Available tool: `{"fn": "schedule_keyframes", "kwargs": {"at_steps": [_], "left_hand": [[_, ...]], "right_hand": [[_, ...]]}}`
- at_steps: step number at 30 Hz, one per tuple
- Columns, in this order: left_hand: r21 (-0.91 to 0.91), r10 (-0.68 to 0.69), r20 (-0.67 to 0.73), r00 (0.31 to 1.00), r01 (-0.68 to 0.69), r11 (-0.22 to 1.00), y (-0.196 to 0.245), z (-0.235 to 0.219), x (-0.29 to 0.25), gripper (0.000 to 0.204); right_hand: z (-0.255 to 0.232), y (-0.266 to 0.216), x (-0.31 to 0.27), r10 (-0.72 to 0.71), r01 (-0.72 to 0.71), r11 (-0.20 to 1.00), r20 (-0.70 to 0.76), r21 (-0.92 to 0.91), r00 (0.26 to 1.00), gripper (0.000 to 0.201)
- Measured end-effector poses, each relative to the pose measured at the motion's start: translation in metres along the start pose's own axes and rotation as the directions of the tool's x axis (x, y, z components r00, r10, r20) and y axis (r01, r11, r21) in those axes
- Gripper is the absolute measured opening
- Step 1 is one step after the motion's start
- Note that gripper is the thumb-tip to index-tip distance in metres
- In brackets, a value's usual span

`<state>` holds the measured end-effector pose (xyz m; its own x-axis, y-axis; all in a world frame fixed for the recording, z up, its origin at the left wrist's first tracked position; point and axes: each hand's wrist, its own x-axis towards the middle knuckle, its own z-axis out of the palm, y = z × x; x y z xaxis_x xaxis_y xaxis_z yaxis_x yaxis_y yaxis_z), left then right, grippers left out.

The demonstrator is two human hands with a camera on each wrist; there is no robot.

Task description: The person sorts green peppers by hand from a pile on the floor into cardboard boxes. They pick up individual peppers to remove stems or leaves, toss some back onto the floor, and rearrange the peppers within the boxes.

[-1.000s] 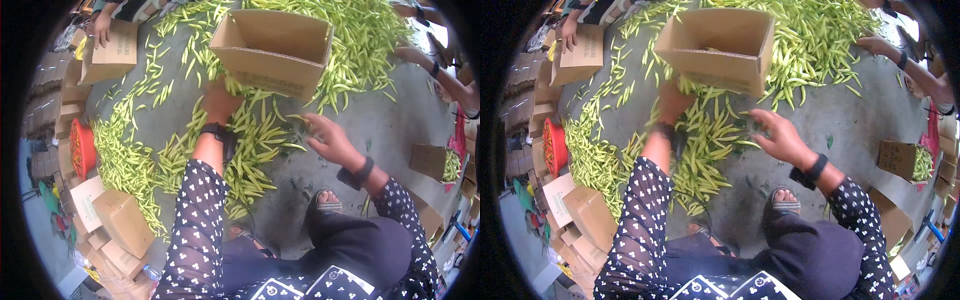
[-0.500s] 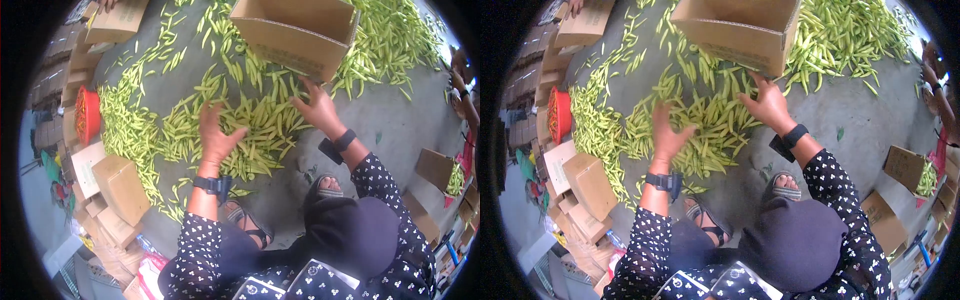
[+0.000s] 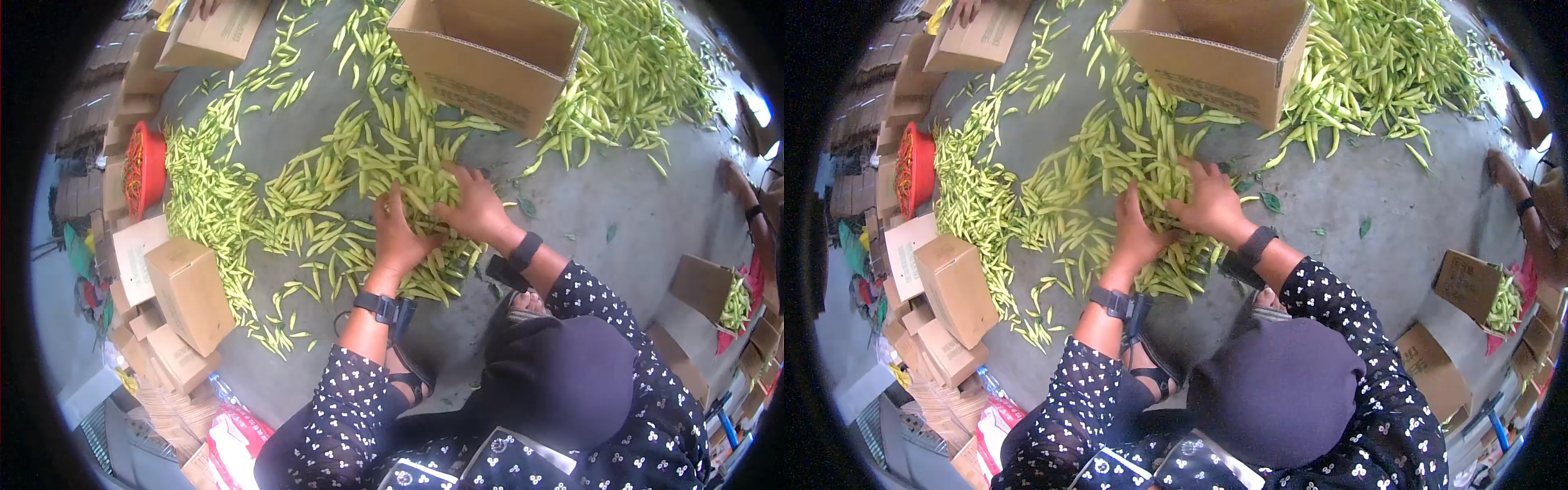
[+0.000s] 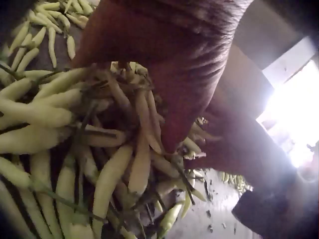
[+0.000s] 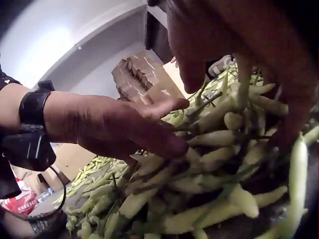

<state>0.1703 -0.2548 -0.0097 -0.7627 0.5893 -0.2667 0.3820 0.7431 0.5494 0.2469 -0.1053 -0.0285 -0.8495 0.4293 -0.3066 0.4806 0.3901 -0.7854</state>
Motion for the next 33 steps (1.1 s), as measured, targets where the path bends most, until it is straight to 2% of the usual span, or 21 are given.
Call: {"fn": "schedule_keyframes", "kwargs": {"at_steps": [4,6,7,9,10,13,15,16,18,19,21,23,25,26,27,28,29,30,31,32,33], "left_hand": [[0.055,-0.024,0.04,0.999,0.022,0.998,0.011,0.009,0.001,0.112],[-0.222,0.126,-0.048,0.991,-0.133,0.966,0.016,0.019,0.004,0.104],[-0.223,0.133,-0.046,0.99,-0.14,0.965,0.015,0.023,0.003,0.104],[-0.414,0.081,-0.054,0.995,-0.096,0.905,0.014,0.029,0.0,0.095],[-0.415,0.084,-0.052,0.995,-0.098,0.904,0.014,0.032,0.001,0.095],[-0.373,0.053,-0.055,0.997,-0.07,0.925,0.02,0.031,0.001,0.089],[-0.432,0.042,-0.019,0.999,-0.046,0.9,0.029,0.022,-0.001,0.085],[-0.431,0.043,-0.016,0.999,-0.045,0.901,0.036,0.016,-0.004,0.085],[-0.571,0.1,-0.144,0.985,-0.165,0.804,0.053,0.003,-0.007,0.081],[-0.57,0.103,-0.143,0.984,-0.167,0.804,0.061,-0.005,-0.006,0.081],[-0.438,0.301,-0.381,0.874,-0.457,0.774,0.078,-0.025,0.003,0.079],[-0.222,0.479,-0.519,0.708,-0.653,0.724,0.11,-0.058,0.024,0.078],[-0.274,0.551,-0.596,0.584,-0.793,0.545,0.154,-0.088,0.048,0.083],[-0.087,0.605,-0.678,0.417,-0.863,0.497,0.166,-0.1,0.07,0.07],[0.109,0.65,-0.724,0.231,-0.892,0.439,0.178,-0.108,0.092,0.058],[0.109,0.652,-0.724,0.227,-0.895,0.432,0.195,-0.113,0.112,0.058],[0.019,0.642,-0.736,0.216,-0.941,0.338,0.21,-0.117,0.131,0.066],[-0.027,0.637,-0.741,0.213,-0.957,0.288,0.215,-0.115,0.138,0.071],[-0.073,0.633,-0.746,0.21,-0.969,0.235,0.22,-0.113,0.145,0.076],[-0.05,0.661,-0.697,0.279,-0.938,0.344,0.221,-0.11,0.149,0.073],[-0.018,0.678,-0.646,0.35,-0.895,0.445,0.221,-0.106,0.151,0.071]], "right_hand": [[0.007,0.005,0.001,0.009,-0.011,0.986,0.012,0.165,1.0,0.072],[0.009,0.005,-0.002,-0.038,0.04,0.961,-0.014,0.273,0.999,0.071],[0.009,0.008,-0.004,-0.035,0.039,0.962,-0.021,0.272,0.999,0.071],[0.01,0.013,-0.007,-0.043,0.053,0.957,-0.044,0.286,0.998,0.068],[0.013,0.015,-0.007,-0.041,0.053,0.957,-0.047,0.285,0.998,0.068],[0.015,0.01,-0.011,-0.13,0.181,0.95,-0.204,0.255,0.97,0.063],[0.004,0.002,-0.014,-0.055,0.125,0.873,-0.16,0.472,0.986,0.058],[-0.005,-0.007,-0.019,-0.052,0.123,0.872,-0.16,0.473,0.986,0.058],[-0.028,-0.028,-0.024,-0.164,0.271,0.835,-0.252,0.48,0.954,0.057],[-0.039,-0.038,-0.024,-0.163,0.271,0.834,-0.255,0.48,0.953,0.057],[-0.065,-0.056,-0.014,-0.462,0.61,0.761,-0.475,0.221,0.749,0.056],[-0.1,-0.082,0.0,-0.552,0.732,0.667,-0.569,0.137,0.609,0.054],[-0.139,-0.113,0.014,-0.578,0.812,0.579,-0.665,0.074,0.473,0.041],[-0.158,-0.125,0.028,-0.634,0.861,0.506,-0.697,-0.045,0.336,0.044],[-0.174,-0.13,0.036,-0.672,0.858,0.494,-0.687,-0.141,0.275,0.047],[-0.19,-0.135,0.044,-0.708,0.846,0.478,-0.674,-0.236,0.212,0.05],[-0.206,-0.14,0.052,-0.739,0.826,0.458,-0.658,-0.328,0.148,0.053],[-0.216,-0.143,0.047,-0.698,0.835,0.508,-0.669,-0.211,0.255,0.052],[-0.22,-0.138,0.048,-0.674,0.833,0.532,-0.672,-0.151,0.308,0.051],[-0.224,-0.133,0.05,-0.647,0.826,0.556,-0.672,-0.092,0.361,0.051],[-0.224,-0.118,0.064,-0.684,0.729,0.624,-0.648,-0.28,0.337,0.051]]}}
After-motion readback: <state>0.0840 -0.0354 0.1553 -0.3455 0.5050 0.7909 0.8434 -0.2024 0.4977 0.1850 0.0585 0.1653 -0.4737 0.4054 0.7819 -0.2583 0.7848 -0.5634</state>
